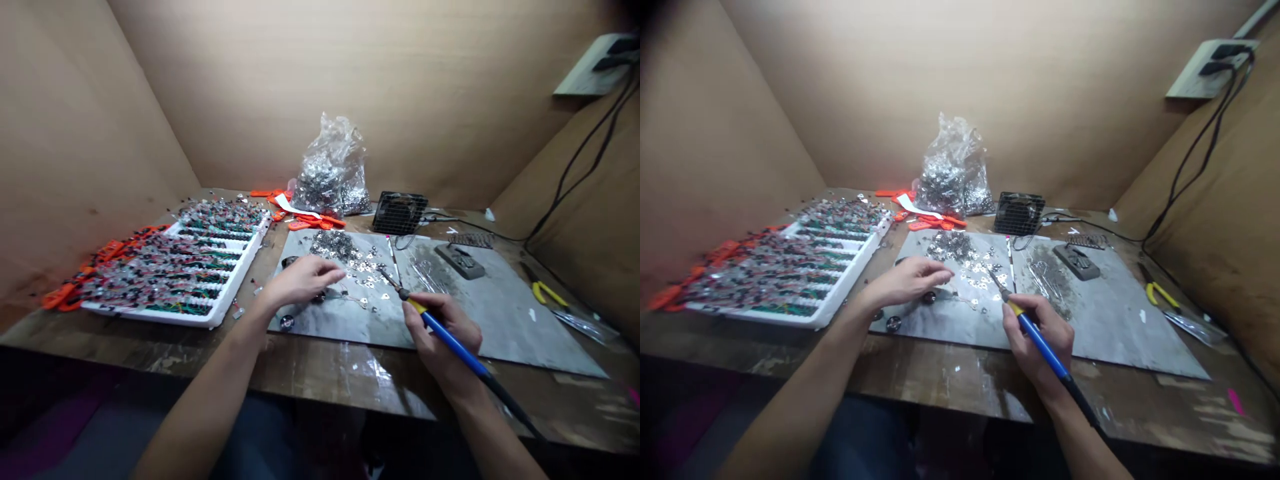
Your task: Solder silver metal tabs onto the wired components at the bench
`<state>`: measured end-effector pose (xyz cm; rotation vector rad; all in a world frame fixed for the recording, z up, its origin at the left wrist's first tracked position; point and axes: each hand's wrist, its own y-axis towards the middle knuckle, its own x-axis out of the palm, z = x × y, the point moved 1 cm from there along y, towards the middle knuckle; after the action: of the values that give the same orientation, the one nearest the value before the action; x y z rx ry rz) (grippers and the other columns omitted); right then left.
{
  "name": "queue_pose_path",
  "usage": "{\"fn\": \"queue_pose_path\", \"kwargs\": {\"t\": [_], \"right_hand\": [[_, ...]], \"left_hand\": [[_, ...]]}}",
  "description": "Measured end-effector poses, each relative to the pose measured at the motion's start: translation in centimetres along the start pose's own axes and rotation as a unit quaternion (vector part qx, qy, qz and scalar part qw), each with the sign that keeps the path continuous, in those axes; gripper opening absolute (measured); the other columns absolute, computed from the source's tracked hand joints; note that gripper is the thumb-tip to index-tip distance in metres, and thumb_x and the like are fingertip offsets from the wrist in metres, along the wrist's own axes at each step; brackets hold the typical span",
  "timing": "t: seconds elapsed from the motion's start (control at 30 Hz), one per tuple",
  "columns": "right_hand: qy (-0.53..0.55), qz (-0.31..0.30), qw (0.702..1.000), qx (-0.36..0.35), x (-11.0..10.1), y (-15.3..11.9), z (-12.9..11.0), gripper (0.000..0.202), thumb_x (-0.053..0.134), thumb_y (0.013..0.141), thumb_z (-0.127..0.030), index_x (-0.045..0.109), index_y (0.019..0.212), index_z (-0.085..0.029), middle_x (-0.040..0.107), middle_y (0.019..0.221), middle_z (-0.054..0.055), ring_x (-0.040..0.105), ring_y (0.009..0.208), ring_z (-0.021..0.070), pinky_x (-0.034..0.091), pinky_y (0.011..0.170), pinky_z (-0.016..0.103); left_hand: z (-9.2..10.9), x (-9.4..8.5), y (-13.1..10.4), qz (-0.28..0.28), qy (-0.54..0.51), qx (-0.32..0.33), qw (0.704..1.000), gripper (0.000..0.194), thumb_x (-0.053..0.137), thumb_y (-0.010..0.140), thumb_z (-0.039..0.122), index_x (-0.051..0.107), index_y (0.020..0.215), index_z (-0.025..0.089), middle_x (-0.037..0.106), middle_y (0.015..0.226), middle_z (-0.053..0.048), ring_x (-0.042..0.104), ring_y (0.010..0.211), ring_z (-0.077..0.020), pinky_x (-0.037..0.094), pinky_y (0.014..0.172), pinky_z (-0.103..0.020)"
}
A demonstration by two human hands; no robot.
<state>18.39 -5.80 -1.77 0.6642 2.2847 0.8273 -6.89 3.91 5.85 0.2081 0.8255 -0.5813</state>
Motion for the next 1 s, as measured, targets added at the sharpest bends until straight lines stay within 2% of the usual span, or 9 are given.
{"fn": "queue_pose_path", "kwargs": {"t": [0.07, 0.13, 0.27, 0.33, 0.5, 0.63, 0.73, 0.9, 1.0], "right_hand": [[0.004, 0.010, 1.000, 0.003, -0.2, -0.1, 0.1, 0.018, 0.074, 0.091, -0.038, 0.073, 0.098, -0.021, 0.074, 0.080, -0.002, 0.065, 0.058, 0.0095, 0.050, 0.058, 0.020], [0.006, 0.017, 1.000, 0.004, -0.3, -0.1, 0.2, 0.020, 0.073, 0.091, -0.040, 0.073, 0.098, -0.021, 0.074, 0.078, -0.002, 0.064, 0.056, 0.0099, 0.049, 0.056, 0.021], [0.010, 0.024, 1.000, -0.002, -0.5, -0.3, 0.1, 0.023, 0.072, 0.092, -0.043, 0.073, 0.098, -0.021, 0.072, 0.075, -0.002, 0.064, 0.055, 0.0113, 0.048, 0.055, 0.023], [0.012, 0.024, 1.000, -0.003, -0.6, -0.4, 0.1, 0.023, 0.073, 0.092, -0.043, 0.073, 0.098, -0.021, 0.073, 0.076, -0.002, 0.065, 0.056, 0.0124, 0.049, 0.057, 0.024], [0.014, 0.029, 0.999, -0.002, -0.8, -0.5, 0.0, 0.025, 0.072, 0.092, -0.045, 0.074, 0.098, -0.021, 0.076, 0.081, 0.001, 0.069, 0.061, 0.0150, 0.051, 0.061, 0.026], [0.015, 0.030, 0.999, -0.005, -0.9, -0.5, 0.2, 0.026, 0.072, 0.092, -0.046, 0.073, 0.097, -0.021, 0.076, 0.080, 0.001, 0.069, 0.061, 0.0150, 0.050, 0.060, 0.026], [0.008, 0.031, 0.999, 0.006, -0.8, -0.6, 0.3, 0.027, 0.072, 0.092, -0.047, 0.074, 0.098, -0.022, 0.075, 0.080, 0.001, 0.069, 0.061, 0.0151, 0.050, 0.060, 0.026], [0.002, 0.029, 0.999, 0.038, -0.9, -0.9, 0.4, 0.033, 0.072, 0.089, -0.054, 0.076, 0.099, -0.023, 0.076, 0.083, 0.002, 0.069, 0.065, 0.0175, 0.050, 0.062, 0.029], [-0.014, 0.038, 0.997, 0.061, -0.9, -1.5, 2.0, 0.035, 0.075, 0.086, -0.054, 0.078, 0.106, -0.025, 0.077, 0.088, 0.004, 0.067, 0.064, 0.0197, 0.047, 0.060, 0.032]], "left_hand": [[0.0, -1.2, -0.7, 0.061, 0.026, -0.023, 0.998, 0.036, 0.050, 0.101, 0.039, 0.078, 0.097, 0.017, 0.076, 0.091, -0.003, 0.066, 0.083, -0.0183, 0.046, 0.074, -0.027], [0.0, -1.5, -1.6, 0.090, 0.064, -0.057, 0.992, 0.028, 0.054, 0.098, 0.031, 0.079, 0.099, 0.017, 0.078, 0.097, -0.004, 0.069, 0.089, -0.0199, 0.048, 0.081, -0.028], [-0.1, 0.0, -3.5, 0.043, 0.156, -0.106, 0.981, 0.026, 0.066, 0.090, 0.031, 0.080, 0.109, 0.019, 0.079, 0.111, -0.009, 0.071, 0.101, -0.0252, 0.051, 0.088, -0.031], [-0.3, 1.0, -4.3, 0.044, 0.190, -0.089, 0.977, 0.025, 0.070, 0.089, 0.030, 0.079, 0.110, 0.020, 0.077, 0.113, -0.009, 0.070, 0.102, -0.0255, 0.051, 0.089, -0.032], [-0.6, 2.2, -6.3, 0.115, 0.225, -0.028, 0.967, 0.009, 0.067, 0.088, 0.014, 0.071, 0.093, 0.020, 0.071, 0.101, -0.004, 0.067, 0.093, -0.0200, 0.048, 0.081, -0.028], [-0.3, 2.1, -8.2, 0.089, 0.206, -0.008, 0.974, 0.002, 0.068, 0.093, 0.021, 0.069, 0.092, 0.021, 0.070, 0.099, -0.002, 0.067, 0.089, -0.0180, 0.047, 0.079, -0.027], [-0.2, 1.8, -9.1, 0.091, 0.179, -0.001, 0.980, 0.009, 0.068, 0.097, 0.029, 0.070, 0.094, 0.021, 0.072, 0.100, -0.002, 0.067, 0.091, -0.0174, 0.047, 0.083, -0.027], [-0.7, 1.8, -8.6, 0.064, 0.225, 0.008, 0.972, 0.019, 0.060, 0.102, 0.032, 0.073, 0.111, 0.021, 0.071, 0.116, -0.008, 0.066, 0.107, -0.0223, 0.049, 0.095, -0.032], [-0.9, 2.1, -8.2, 0.035, 0.230, 0.040, 0.972, 0.017, 0.064, 0.100, 0.032, 0.073, 0.110, 0.021, 0.070, 0.119, -0.009, 0.065, 0.111, -0.0227, 0.049, 0.096, -0.032]]}}
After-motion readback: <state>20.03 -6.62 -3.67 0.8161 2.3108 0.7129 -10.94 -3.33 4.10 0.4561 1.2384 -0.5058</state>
